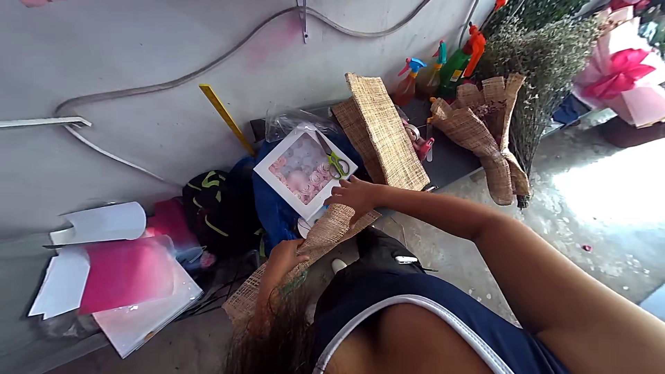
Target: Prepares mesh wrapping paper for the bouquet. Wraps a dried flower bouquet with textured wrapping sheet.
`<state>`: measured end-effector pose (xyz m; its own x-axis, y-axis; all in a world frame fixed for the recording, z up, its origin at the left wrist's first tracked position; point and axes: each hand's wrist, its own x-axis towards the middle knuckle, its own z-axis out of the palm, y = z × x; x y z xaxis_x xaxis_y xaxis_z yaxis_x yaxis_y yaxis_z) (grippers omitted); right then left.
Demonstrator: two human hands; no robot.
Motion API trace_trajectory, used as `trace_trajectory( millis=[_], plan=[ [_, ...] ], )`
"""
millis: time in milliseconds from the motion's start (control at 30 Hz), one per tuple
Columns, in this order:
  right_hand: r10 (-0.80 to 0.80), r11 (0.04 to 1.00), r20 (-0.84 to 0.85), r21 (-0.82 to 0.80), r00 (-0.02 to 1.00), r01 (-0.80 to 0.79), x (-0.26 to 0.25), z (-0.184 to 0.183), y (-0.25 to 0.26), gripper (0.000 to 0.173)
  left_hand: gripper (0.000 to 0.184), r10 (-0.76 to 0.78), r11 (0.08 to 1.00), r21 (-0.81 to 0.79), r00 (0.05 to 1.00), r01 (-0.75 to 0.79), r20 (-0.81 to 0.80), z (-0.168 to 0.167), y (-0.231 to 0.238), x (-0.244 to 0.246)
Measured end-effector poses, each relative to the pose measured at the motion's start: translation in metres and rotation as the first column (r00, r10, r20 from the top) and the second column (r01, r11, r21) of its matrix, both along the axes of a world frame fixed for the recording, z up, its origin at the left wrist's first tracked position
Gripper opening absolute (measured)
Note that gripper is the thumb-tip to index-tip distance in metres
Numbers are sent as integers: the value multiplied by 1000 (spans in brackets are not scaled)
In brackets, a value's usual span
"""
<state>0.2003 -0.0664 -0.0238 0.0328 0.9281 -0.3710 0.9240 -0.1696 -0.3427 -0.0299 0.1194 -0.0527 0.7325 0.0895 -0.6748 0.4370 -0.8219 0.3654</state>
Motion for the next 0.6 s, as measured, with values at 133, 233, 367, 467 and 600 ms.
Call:
trace_trajectory(
  millis=[133,233,367,467,600],
  plan=[
    [68,989,84,124,994,-78,1,-18,2,51,50,2,1000,2,1000,-2,8,-3,-3,-2],
    [105,980,-54,172,993,-94,3,-17,4,27,52,23,999,23,1000,-22,-8,-6,-3,-7],
    [79,996,-219,65,973,-67,4,12,9,20,53,71,997,7,996,-71,61,-11,-2,-14],
    [169,951,-252,295,953,-91,28,-9,17,16,56,111,993,-57,982,-103,154,-23,-3,-15],
    [12,975,-394,210,919,77,43,26,26,12,56,189,976,-149,959,-159,213,-28,0,-15]
  ],
)
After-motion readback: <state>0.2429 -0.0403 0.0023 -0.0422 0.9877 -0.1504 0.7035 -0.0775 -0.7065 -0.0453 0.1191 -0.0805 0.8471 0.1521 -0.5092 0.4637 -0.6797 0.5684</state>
